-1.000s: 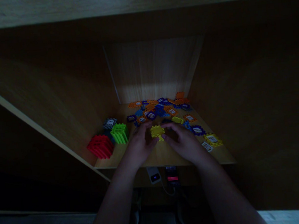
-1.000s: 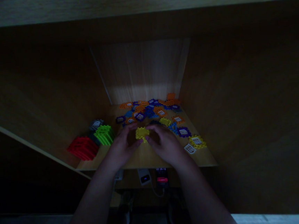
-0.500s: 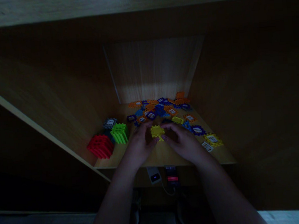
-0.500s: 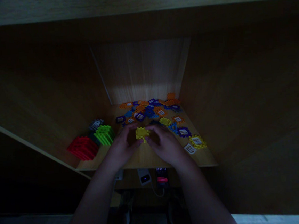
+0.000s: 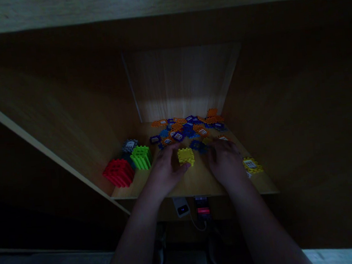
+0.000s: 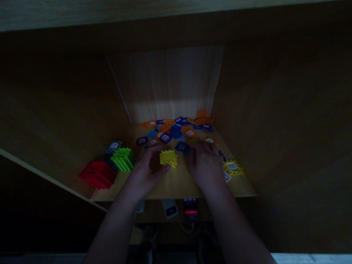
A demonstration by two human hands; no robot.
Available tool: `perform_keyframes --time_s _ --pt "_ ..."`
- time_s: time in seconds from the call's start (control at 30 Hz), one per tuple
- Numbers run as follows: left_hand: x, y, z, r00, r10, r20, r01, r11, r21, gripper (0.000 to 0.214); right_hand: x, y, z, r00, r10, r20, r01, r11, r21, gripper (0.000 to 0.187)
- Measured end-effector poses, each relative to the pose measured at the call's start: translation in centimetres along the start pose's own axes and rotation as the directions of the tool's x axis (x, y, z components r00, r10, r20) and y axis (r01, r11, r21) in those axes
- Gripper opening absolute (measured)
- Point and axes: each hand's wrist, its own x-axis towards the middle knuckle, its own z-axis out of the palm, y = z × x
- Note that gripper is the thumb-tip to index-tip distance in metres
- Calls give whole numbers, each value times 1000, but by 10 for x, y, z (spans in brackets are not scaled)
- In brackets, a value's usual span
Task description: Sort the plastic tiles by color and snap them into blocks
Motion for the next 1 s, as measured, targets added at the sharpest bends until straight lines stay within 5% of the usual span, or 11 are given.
perform_keyframes --time_s 0.23,0.43,0.83,1.0 --pt "-1 5 -2 1000 -9 0 9 1000 19 54 -4 -2 7 981 111 158 -92 988 -120 34" --pt "-2 5 -2 1000 30 -8 -30 999 26 51 1 -3 1 979 48 198 -21 990 -140 31" --pt "-1 7 -4 997 58 -50 -56 997 44 46 6 -5 -1 994 -109 -16 110 984 143 31" --pt "-1 12 -7 984 139 -109 -134 989 56 39 4 -10 -14 993 44 -109 -5 942 335 25"
